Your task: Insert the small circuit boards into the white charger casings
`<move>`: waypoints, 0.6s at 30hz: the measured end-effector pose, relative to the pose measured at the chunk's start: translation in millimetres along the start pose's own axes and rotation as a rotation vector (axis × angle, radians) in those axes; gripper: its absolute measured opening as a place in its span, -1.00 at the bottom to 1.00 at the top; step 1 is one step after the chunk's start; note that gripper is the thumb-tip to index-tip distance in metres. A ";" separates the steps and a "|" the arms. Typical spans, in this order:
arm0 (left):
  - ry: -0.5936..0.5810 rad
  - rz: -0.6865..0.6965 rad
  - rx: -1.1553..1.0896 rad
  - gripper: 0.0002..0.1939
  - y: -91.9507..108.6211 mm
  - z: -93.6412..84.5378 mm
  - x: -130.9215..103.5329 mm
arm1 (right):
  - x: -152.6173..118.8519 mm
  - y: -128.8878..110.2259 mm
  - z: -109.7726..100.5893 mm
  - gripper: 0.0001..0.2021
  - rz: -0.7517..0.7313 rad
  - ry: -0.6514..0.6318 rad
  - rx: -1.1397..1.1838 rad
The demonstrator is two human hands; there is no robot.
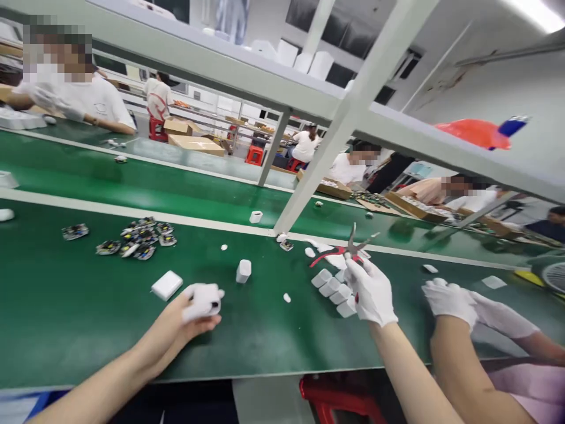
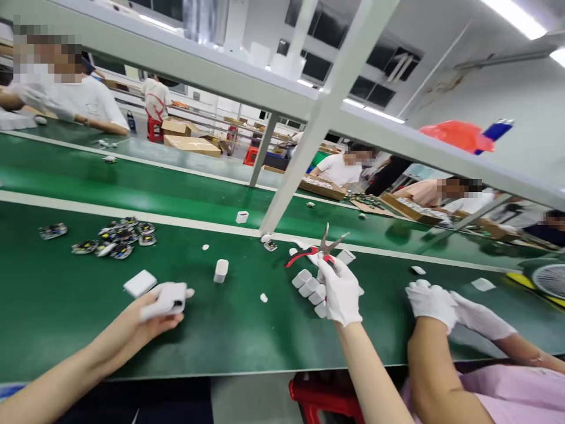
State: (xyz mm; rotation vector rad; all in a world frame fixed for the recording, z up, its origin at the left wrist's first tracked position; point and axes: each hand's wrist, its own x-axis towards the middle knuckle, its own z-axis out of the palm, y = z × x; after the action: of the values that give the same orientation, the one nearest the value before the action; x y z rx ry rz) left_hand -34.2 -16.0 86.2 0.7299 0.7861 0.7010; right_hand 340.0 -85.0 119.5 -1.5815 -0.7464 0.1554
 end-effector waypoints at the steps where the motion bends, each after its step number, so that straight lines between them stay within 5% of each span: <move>1: -0.061 -0.003 -0.108 -0.68 6.7 2.6 3.7 | -23.0 -3.0 13.6 -0.68 0.019 -0.030 0.062; 3: -0.142 -0.017 -0.269 -0.87 18.9 5.8 9.8 | -66.7 -7.8 41.1 -0.70 0.054 -0.093 0.166; 5: -0.160 -0.103 -0.349 -0.78 29.5 6.1 14.7 | -105.9 -12.2 66.7 -0.69 0.110 -0.185 0.277; 12: -0.022 -0.140 -0.291 -0.72 46.3 -9.5 32.1 | -192.3 -22.3 116.5 -0.75 0.490 -0.654 0.890; 18: -0.034 -0.156 -0.238 -0.72 43.7 -21.1 56.7 | -220.1 -28.4 134.9 -0.62 0.560 -0.618 1.110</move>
State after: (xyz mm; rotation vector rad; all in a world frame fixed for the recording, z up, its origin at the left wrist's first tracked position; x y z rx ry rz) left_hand -34.1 58.6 89.3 0.4587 0.7063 0.6260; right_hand 89.5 -91.4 51.1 -0.5956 -0.4830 1.2787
